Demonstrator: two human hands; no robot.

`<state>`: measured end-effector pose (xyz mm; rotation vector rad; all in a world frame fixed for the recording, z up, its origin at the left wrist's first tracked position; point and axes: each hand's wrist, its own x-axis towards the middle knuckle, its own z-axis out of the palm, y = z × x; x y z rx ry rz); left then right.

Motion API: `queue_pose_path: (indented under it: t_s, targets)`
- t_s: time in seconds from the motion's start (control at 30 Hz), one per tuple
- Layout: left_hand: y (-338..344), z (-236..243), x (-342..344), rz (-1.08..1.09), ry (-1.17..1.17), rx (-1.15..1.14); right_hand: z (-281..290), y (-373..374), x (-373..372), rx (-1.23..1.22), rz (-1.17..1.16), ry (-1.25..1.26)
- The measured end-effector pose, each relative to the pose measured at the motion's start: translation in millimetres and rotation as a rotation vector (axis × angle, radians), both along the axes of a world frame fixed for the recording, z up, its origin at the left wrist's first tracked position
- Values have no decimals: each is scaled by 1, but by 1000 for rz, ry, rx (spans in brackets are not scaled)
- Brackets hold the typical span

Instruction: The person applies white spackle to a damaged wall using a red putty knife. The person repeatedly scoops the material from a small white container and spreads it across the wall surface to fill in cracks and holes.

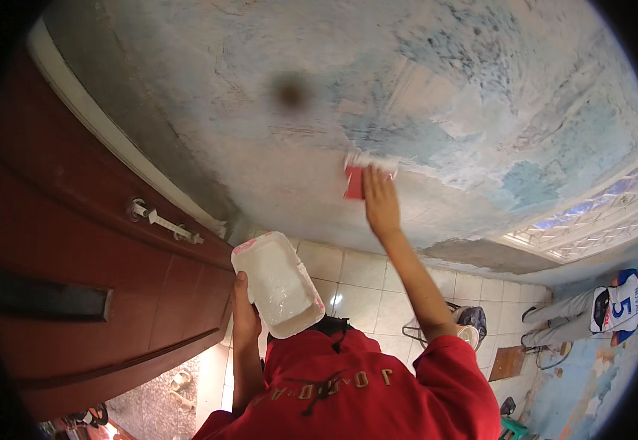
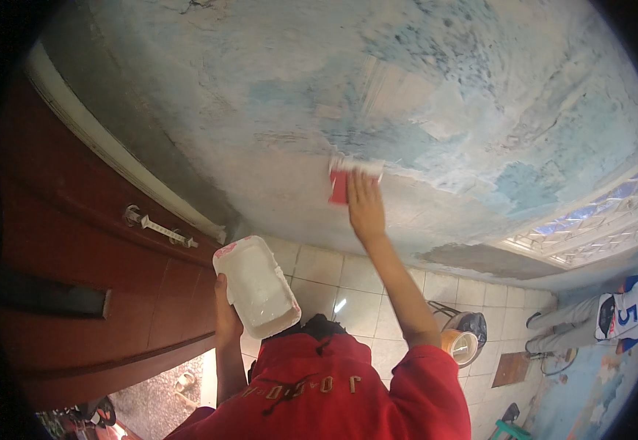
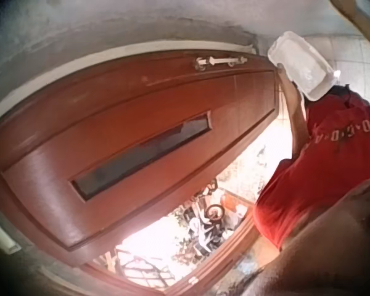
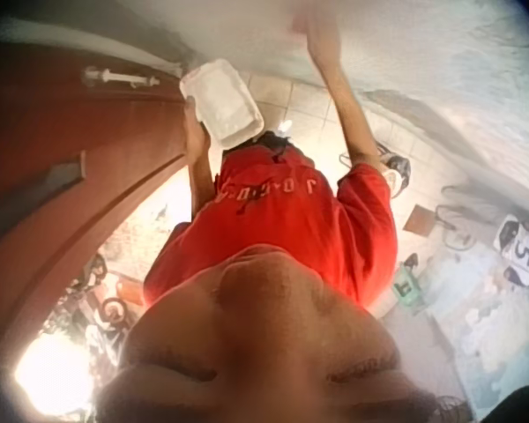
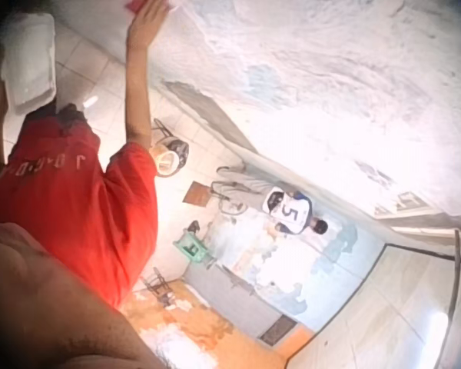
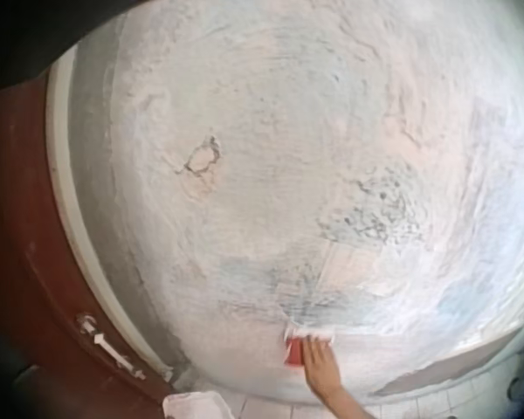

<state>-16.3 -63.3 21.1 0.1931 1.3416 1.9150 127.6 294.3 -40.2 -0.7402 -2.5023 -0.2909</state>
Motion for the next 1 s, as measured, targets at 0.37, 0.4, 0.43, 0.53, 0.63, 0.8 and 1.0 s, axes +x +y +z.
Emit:
queue_pose_path:
  t_s: [0.37,0.4,0.43,0.53,0.63,0.8,1.0]
  targets:
    - [0,-14,-43,-12,-87,-44,247,-36,8,122,46,380]
    - [4,-10,-51,-18,-86,-33,273,-35,0,222,25,416]
    - [12,-5,-56,-40,-78,-25,289,-26,-9,294,1,392]
    - [32,-7,-74,-83,-62,-36,282,-5,-19,367,-68,325]
    - [44,-8,-87,-78,-77,-39,203,-2,-22,228,-80,261]
    - [54,-16,-112,-180,-170,20,49,-31,-28,-278,-145,129]
    - [55,10,-120,-219,-150,-3,142,-33,-12,-118,-35,372]
